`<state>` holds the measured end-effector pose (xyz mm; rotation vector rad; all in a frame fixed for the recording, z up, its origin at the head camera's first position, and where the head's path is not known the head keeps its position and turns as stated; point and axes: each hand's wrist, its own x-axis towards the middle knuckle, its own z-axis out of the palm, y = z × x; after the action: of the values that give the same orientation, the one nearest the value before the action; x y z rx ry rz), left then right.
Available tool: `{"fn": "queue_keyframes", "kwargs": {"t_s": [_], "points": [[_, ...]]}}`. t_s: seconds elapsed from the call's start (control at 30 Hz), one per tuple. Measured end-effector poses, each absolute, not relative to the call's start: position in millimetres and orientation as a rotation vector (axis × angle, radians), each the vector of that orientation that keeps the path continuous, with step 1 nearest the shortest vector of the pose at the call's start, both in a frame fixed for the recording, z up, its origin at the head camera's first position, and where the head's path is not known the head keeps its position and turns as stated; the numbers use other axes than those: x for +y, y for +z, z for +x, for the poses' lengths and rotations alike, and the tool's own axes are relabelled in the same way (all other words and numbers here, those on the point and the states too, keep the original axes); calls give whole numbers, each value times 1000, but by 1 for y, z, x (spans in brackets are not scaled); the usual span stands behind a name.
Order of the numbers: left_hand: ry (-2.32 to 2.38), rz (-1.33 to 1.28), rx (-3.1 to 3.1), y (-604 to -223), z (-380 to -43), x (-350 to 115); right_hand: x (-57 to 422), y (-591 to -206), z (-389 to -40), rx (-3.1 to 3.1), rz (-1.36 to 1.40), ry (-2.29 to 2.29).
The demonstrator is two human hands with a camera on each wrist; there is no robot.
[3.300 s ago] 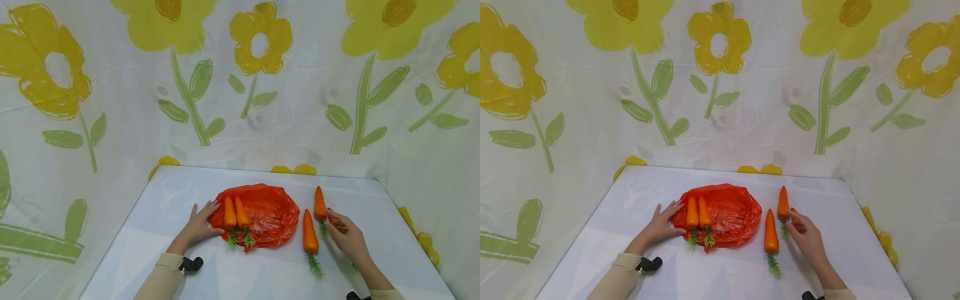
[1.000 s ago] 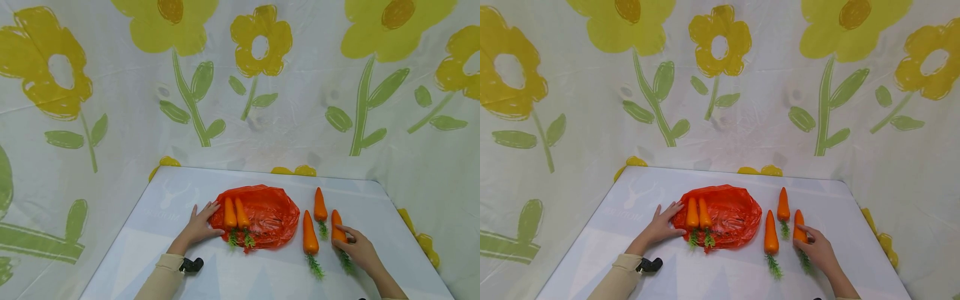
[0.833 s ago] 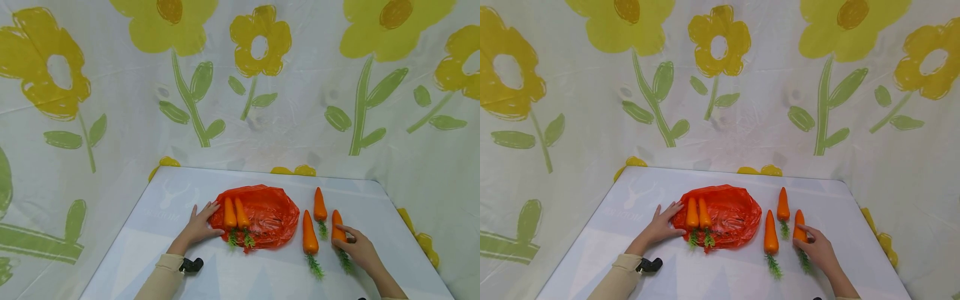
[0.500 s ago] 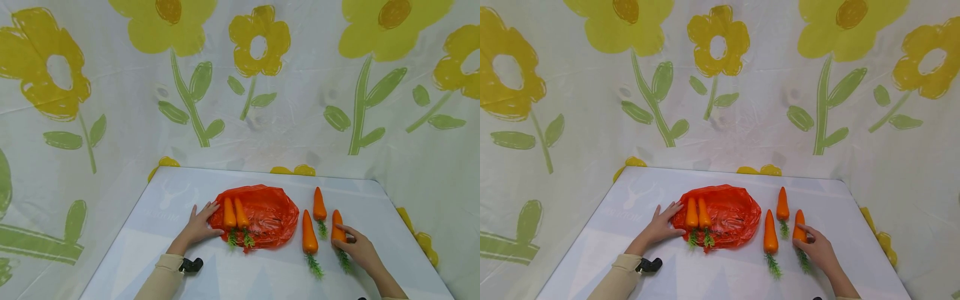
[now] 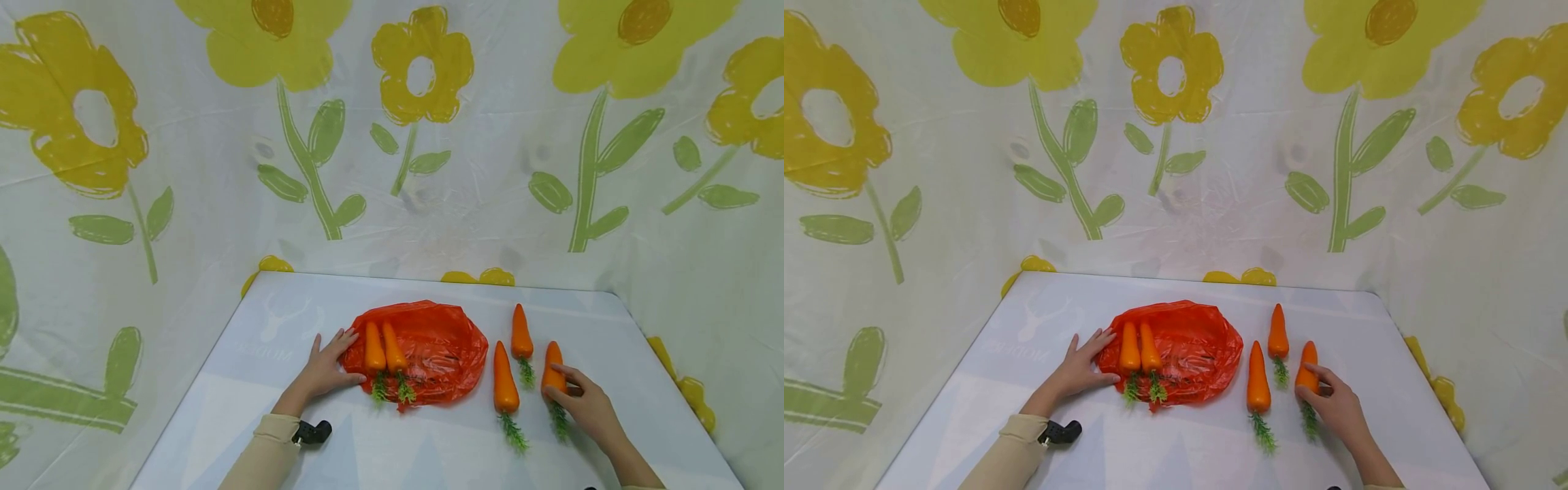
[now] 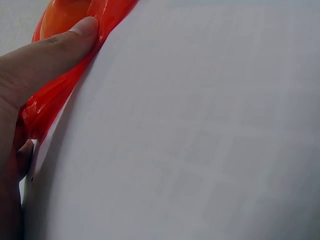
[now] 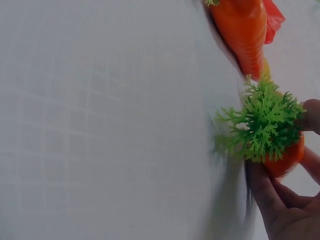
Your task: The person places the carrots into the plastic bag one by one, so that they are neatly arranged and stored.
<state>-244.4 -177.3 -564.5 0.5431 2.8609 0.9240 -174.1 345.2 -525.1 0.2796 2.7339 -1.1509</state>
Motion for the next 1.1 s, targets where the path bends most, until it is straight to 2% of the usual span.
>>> {"fn": "queue_keyframes", "kwargs": {"t_s": [1.1], "points": [[909,553,2869,-566,-245,-178,340,-530,-170,2757,279,-1283]]}}
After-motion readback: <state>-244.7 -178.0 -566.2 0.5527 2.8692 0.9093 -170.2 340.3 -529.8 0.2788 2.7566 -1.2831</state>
